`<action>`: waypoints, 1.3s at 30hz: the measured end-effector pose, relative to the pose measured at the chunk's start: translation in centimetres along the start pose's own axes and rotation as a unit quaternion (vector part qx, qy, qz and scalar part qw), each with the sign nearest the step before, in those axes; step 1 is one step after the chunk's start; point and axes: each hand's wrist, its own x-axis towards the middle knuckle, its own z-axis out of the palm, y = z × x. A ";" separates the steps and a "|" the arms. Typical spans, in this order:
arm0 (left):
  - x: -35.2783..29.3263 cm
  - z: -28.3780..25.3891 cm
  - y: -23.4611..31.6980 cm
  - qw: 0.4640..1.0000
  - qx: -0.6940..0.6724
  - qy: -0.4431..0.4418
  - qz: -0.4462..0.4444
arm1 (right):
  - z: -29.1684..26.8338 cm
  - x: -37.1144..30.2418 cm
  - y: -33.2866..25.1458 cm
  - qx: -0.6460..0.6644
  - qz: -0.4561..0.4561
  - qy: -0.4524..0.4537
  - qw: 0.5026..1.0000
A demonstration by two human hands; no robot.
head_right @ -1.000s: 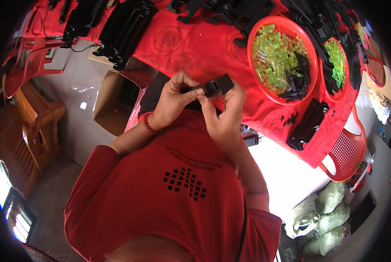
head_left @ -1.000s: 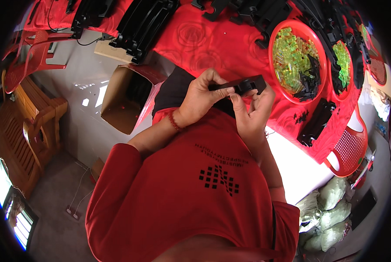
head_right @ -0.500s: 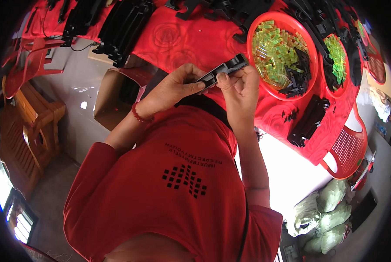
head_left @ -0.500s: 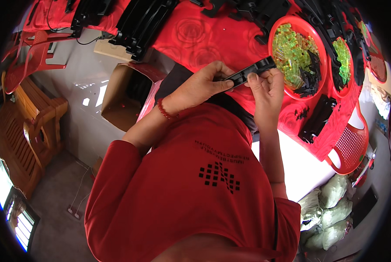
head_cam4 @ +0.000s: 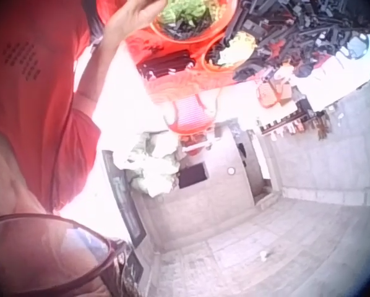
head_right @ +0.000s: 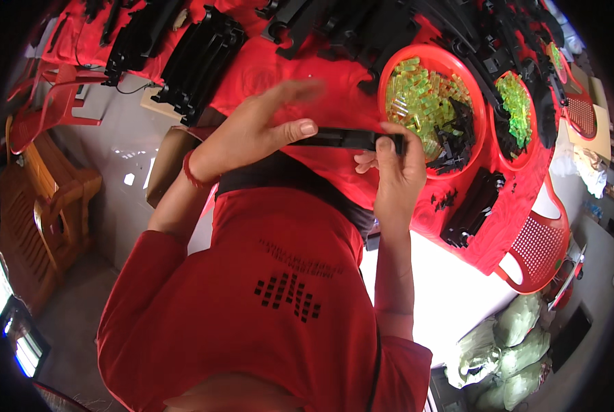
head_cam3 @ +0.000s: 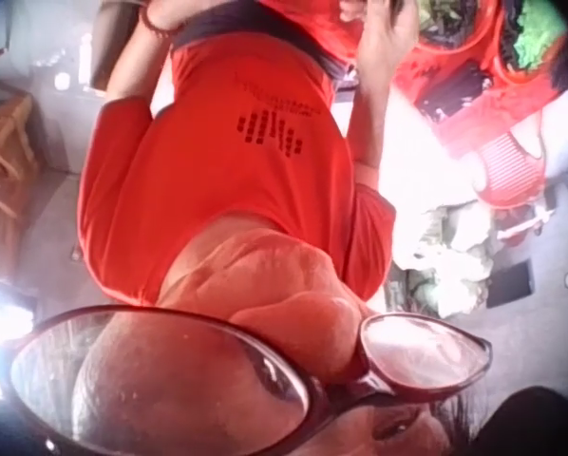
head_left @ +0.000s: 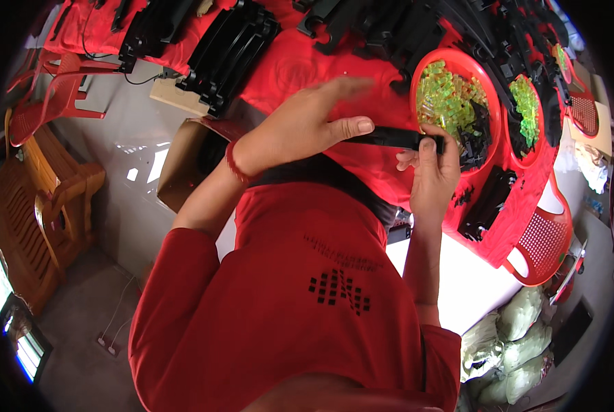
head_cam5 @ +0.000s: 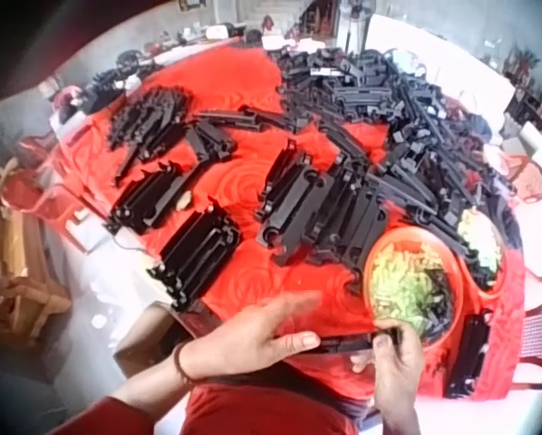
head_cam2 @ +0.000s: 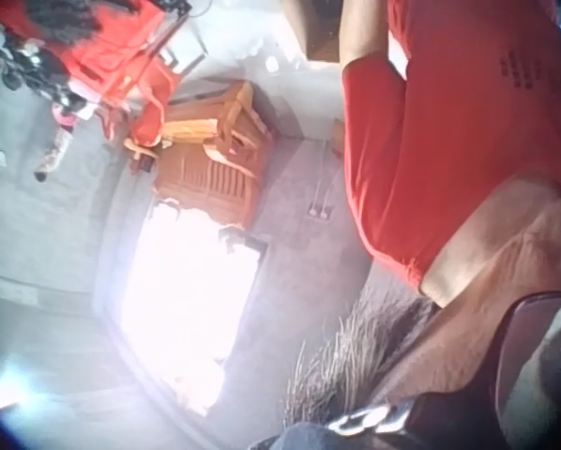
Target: The person assembles plastic components by hand, picking up small inserts from a bowl and fitting them into black plastic housings.
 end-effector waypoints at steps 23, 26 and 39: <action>0.2 5.9 1.2 0.935 -0.284 0.202 -0.063 | 2.7 -2.6 1.7 -0.324 -0.249 -0.173 0.896; -0.3 6.2 0.6 0.951 -0.247 0.183 -0.032 | 2.1 -2.2 0.6 -0.236 -0.139 -0.132 0.953; -2.5 6.6 -0.1 0.973 -0.178 0.130 -0.062 | 4.4 1.8 -2.3 -0.122 -0.186 -0.017 0.975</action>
